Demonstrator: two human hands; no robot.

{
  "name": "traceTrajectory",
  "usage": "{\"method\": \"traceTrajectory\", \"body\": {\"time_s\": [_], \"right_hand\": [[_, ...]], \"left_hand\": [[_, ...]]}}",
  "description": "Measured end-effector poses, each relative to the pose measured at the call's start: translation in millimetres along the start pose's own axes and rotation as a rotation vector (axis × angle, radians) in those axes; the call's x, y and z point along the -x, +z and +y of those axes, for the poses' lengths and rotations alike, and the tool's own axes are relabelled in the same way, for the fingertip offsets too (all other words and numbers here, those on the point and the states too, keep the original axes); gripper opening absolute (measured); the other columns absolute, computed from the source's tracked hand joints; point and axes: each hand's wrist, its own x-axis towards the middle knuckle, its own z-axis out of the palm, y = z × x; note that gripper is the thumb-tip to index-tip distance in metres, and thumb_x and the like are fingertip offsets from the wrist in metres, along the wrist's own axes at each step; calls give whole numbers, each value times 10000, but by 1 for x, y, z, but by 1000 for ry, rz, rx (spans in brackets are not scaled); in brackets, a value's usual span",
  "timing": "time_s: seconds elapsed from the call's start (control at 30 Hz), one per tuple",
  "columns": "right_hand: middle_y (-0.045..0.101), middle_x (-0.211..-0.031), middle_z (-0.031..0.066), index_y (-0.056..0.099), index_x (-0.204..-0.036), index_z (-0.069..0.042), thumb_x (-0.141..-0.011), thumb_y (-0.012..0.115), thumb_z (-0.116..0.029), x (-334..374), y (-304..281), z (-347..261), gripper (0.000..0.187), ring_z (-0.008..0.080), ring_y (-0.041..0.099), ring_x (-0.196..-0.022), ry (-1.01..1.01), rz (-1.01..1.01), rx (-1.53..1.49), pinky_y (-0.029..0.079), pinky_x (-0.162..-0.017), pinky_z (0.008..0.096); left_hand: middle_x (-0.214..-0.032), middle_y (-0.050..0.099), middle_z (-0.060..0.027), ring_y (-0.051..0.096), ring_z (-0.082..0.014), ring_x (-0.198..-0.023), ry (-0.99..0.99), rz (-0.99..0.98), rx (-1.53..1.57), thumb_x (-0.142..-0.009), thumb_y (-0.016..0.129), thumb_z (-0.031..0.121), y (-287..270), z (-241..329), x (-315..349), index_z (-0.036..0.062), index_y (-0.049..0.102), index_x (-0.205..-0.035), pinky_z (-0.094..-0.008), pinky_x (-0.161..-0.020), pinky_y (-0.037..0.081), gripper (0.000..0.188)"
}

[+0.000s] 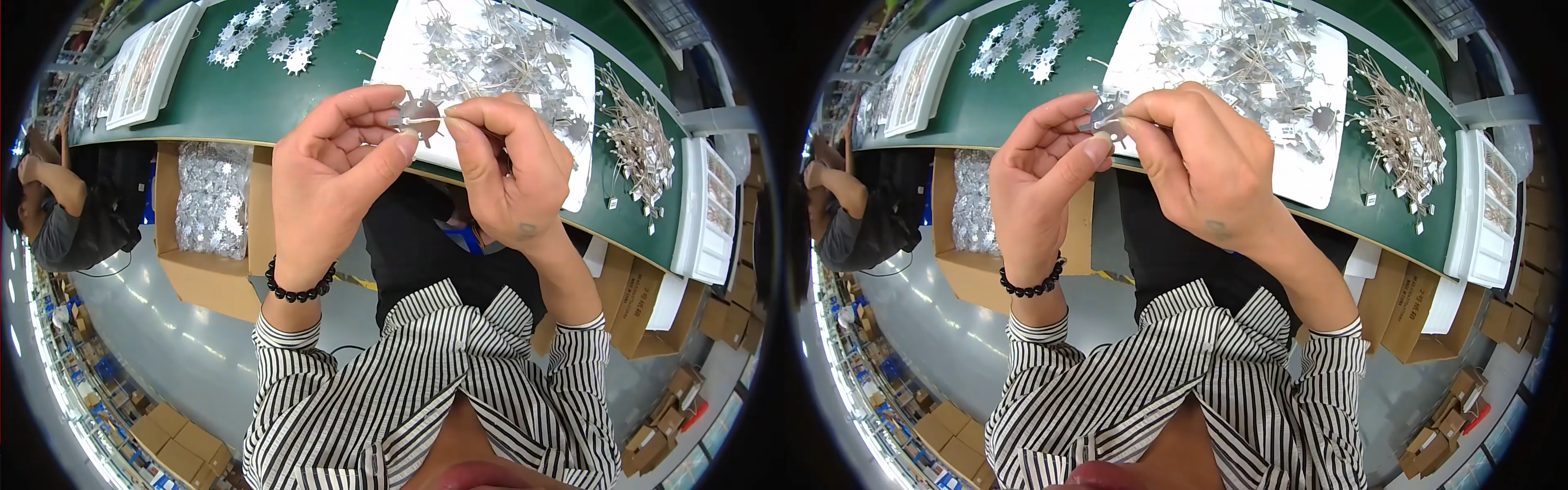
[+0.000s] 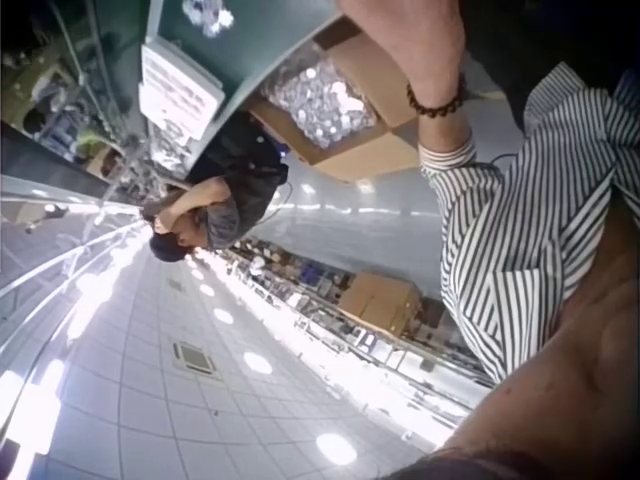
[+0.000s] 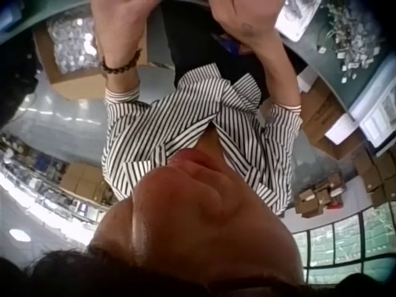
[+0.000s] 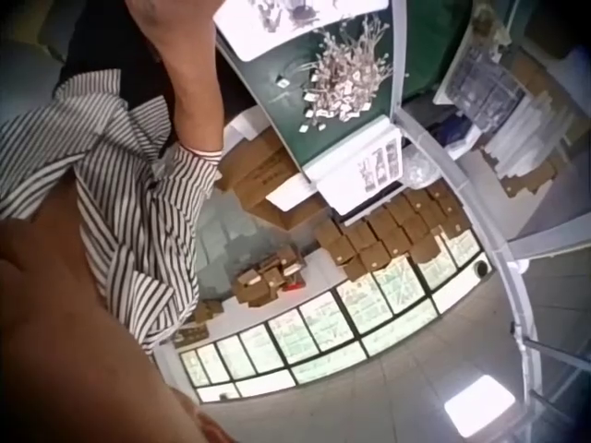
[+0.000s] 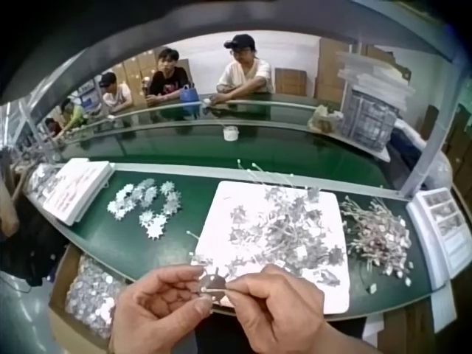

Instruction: Sort and untangle small decorative electronic components on an assembly line.

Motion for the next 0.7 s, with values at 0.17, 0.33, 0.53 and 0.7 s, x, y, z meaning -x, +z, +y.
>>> {"method": "traceTrajectory", "body": {"time_s": [0.17,0.33,0.53,0.7], "right_hand": [[661,-842,61,662,-1018,8,-882,668,53,1,-3,0,143,92,451,-591,1,-85,28,371,-527,207],[644,-816,45,671,-1038,-1,-876,684,26,8,-6,-4,164,82,464,-600,175,-93,-100,364,-526,193],[644,-839,40,675,-1044,-9,-863,723,-39,7,-24,-12,190,87,485,-607,492,-250,-356,389,-538,207],[650,-887,45,682,-1092,-19,-835,765,-93,6,-46,-3,280,107,522,-652,498,-326,-136,438,-603,227]], "left_hand": [[-1082,682,-141,644,-141,-888,-30,-32,2,-856,682,-118,2,2,2,-71,635,-1224,-217,-783,556,374],[-962,707,-114,666,-131,-845,-119,-26,98,-864,713,-76,7,4,1,-51,673,-1177,-200,-791,551,317],[-981,721,-120,677,-137,-847,19,-82,-38,-871,726,-48,14,-2,1,-56,689,-1146,-219,-778,566,278],[-965,727,-125,681,-139,-840,21,-36,-74,-858,751,-28,15,7,-6,-60,688,-1144,-236,-775,578,294]]}}
